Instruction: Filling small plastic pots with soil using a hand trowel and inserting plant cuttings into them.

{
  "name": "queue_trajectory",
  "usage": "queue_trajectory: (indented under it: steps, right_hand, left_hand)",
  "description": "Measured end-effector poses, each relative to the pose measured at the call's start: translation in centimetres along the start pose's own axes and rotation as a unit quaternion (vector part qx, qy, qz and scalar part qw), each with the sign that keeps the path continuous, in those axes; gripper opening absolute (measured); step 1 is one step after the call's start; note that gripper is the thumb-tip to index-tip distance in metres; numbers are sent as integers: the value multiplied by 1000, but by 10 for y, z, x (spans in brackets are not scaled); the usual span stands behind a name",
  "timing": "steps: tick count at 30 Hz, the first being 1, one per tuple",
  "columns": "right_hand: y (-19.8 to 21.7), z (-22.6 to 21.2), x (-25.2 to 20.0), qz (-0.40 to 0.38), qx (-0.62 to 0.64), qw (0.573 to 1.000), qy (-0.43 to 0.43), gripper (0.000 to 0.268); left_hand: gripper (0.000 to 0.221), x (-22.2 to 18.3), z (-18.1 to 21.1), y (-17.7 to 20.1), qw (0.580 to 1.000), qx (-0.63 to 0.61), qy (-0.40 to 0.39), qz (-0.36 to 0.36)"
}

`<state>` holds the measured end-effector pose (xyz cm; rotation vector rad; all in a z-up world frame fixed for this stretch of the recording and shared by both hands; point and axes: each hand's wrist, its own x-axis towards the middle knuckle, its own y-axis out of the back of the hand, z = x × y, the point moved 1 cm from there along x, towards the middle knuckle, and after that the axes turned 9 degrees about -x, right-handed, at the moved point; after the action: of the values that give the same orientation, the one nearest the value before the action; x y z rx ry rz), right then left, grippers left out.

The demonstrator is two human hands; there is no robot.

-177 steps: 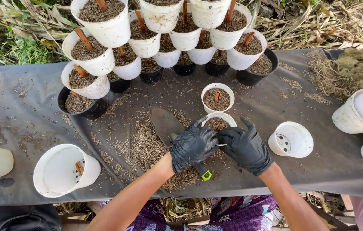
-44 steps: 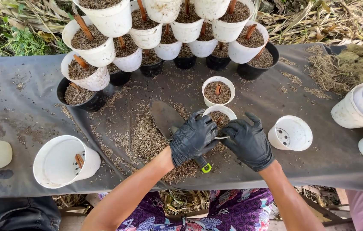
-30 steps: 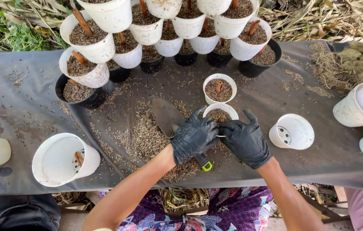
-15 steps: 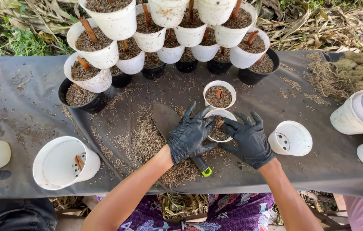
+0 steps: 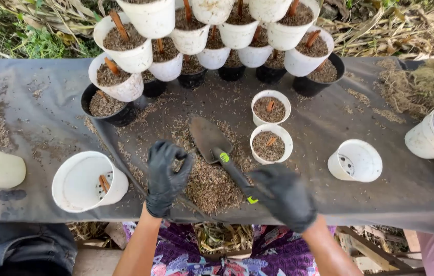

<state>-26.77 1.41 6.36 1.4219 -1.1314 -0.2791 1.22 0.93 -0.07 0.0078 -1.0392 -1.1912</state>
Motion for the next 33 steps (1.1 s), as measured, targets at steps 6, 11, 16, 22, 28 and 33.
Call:
queue_trajectory:
  steps: [6,11,16,22,28,33]
  right_hand:
    - [-47,-75,34,-310,-86,942,92,66]
    - [-91,-65,25,-117,-162,963,179,52]
    - [-103,-53,29,-159,-46,976,141,28]
    - [-107,-38,43,-215,-38,974,64,42]
    - [-88,-43,61,-293,-23,956,16,45]
    - [-89,-37,59,-302,-37,952,24,48]
  left_hand:
    - [78,-58,-27,3,985,16,-105,137]
    - [19,-80,-16,12,991,-2,73,112]
    - [68,-89,10,17,986,-53,21,155]
    - [59,-104,24,23,980,-50,19,193]
    - [36,-130,10,12,976,0,39,215]
    - [25,-118,35,18,977,-35,73,198]
